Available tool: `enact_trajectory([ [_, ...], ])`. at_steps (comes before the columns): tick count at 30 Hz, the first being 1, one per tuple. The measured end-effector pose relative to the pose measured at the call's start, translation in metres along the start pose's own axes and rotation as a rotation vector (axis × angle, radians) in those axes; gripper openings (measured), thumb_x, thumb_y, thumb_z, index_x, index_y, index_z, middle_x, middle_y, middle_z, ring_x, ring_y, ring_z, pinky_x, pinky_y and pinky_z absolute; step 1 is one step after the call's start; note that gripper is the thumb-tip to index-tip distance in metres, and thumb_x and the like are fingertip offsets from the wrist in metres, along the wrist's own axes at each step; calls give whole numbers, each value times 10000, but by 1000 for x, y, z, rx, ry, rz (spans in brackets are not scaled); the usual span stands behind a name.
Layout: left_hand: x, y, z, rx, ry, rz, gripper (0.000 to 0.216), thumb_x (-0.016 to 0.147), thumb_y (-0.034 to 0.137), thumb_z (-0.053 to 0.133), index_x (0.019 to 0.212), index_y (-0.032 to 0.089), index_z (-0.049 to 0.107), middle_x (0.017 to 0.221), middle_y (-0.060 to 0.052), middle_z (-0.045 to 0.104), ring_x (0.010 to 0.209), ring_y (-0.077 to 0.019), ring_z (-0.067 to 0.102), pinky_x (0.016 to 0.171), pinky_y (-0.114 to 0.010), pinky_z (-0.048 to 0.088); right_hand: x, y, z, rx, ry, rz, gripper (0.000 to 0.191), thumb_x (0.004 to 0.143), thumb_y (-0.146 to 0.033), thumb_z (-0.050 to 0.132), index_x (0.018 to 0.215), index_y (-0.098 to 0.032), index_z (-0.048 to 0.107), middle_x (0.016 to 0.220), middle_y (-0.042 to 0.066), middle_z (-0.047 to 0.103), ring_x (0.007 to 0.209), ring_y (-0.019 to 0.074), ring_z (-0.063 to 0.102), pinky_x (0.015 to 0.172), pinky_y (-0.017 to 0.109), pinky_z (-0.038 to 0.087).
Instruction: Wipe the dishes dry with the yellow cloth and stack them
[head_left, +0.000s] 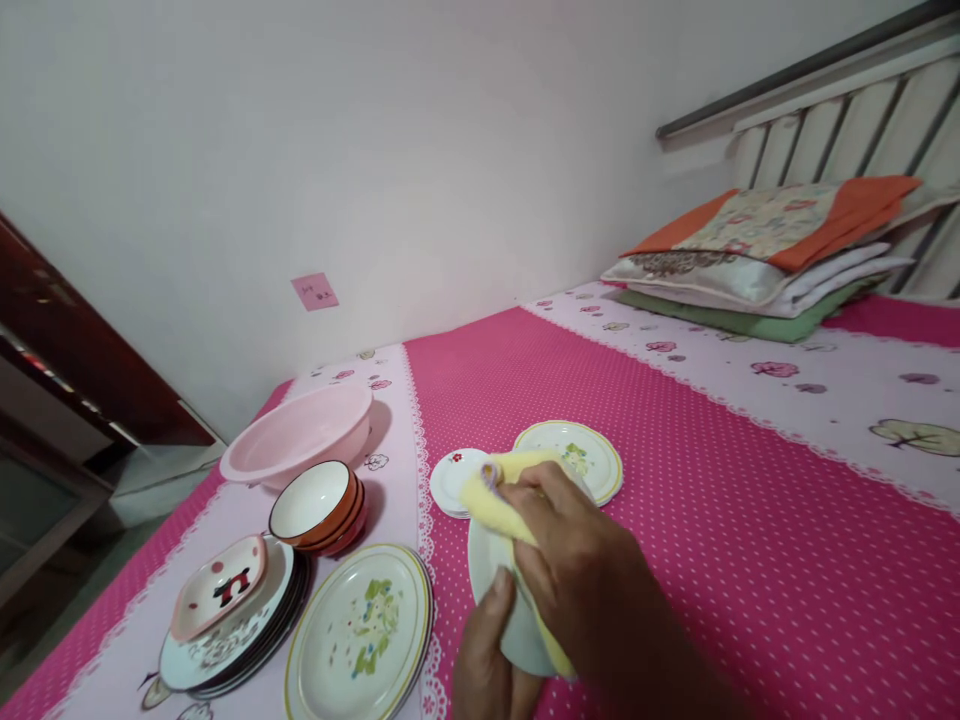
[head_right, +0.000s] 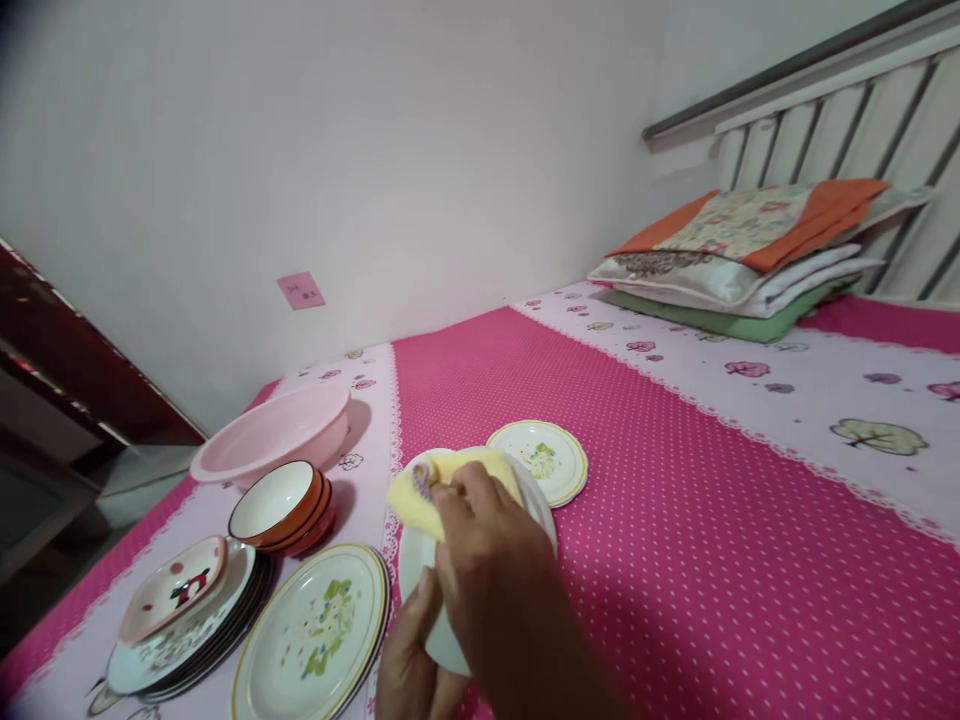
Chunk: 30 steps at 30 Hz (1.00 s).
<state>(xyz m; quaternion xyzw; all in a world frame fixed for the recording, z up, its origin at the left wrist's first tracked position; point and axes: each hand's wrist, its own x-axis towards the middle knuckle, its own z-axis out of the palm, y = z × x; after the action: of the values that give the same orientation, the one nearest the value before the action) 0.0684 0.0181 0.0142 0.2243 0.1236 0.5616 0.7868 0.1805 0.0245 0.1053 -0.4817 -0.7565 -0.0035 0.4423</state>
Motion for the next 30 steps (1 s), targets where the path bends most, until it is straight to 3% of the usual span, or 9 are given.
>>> enact_trajectory([
  [3,-4,0,3,56,9,-78,286,943,269,625,1139,153,798,1156,-169,776,1227,-358,657,1140,-508,422,6,20,-10,-108,40,97,326,882,-84,451,1133,-152,647,1022,97,642,910,258,649,722,352,520],
  [7,-7,8,-3,48,-7,-82,291,966,221,569,1112,129,804,1155,-176,774,1180,-332,689,1139,-476,429,13,44,-22,-260,-111,324,360,892,-124,474,1207,-146,646,1114,117,661,861,243,668,632,318,463],
  [12,-6,26,-11,-88,-255,43,499,1044,122,293,1223,194,753,1264,-100,727,1210,-192,677,1162,-332,390,14,57,-26,-311,-319,506,385,909,-117,474,1257,-146,637,1169,139,683,820,225,684,630,303,397],
  [16,-2,40,-10,-149,-349,105,572,1075,181,173,1314,183,692,1351,-76,667,1296,-173,611,1201,-321,315,8,50,-20,-171,-354,494,369,882,-88,463,1209,-133,630,1004,125,723,711,210,667,590,298,376],
  [19,1,48,-11,-160,-340,176,552,1091,342,204,1347,194,670,1379,-80,647,1308,-199,604,1213,-361,297,2,42,-13,-61,-359,409,335,845,-58,463,1121,-133,638,911,114,713,738,228,670,647,312,445],
  [24,5,53,-18,-178,-195,293,581,1042,554,331,1283,197,721,1305,-118,702,1212,-278,675,1125,-437,443,-13,23,0,148,-426,174,424,823,-15,445,1182,-148,625,1137,119,699,1070,249,659,962,366,494],
  [27,3,52,-19,-168,-71,317,574,1037,544,356,1239,176,747,1212,-144,752,1131,-289,718,1083,-450,487,-18,4,4,308,-499,108,444,839,-17,437,1213,-158,631,1174,113,702,1087,241,661,980,374,502],
  [30,1,49,-14,-151,-56,228,630,1049,526,316,1193,106,763,1162,-182,768,1101,-268,730,1154,-426,409,-11,-7,-4,474,-512,108,416,826,-54,503,1191,-202,639,1148,62,717,1046,211,675,938,319,520],
])
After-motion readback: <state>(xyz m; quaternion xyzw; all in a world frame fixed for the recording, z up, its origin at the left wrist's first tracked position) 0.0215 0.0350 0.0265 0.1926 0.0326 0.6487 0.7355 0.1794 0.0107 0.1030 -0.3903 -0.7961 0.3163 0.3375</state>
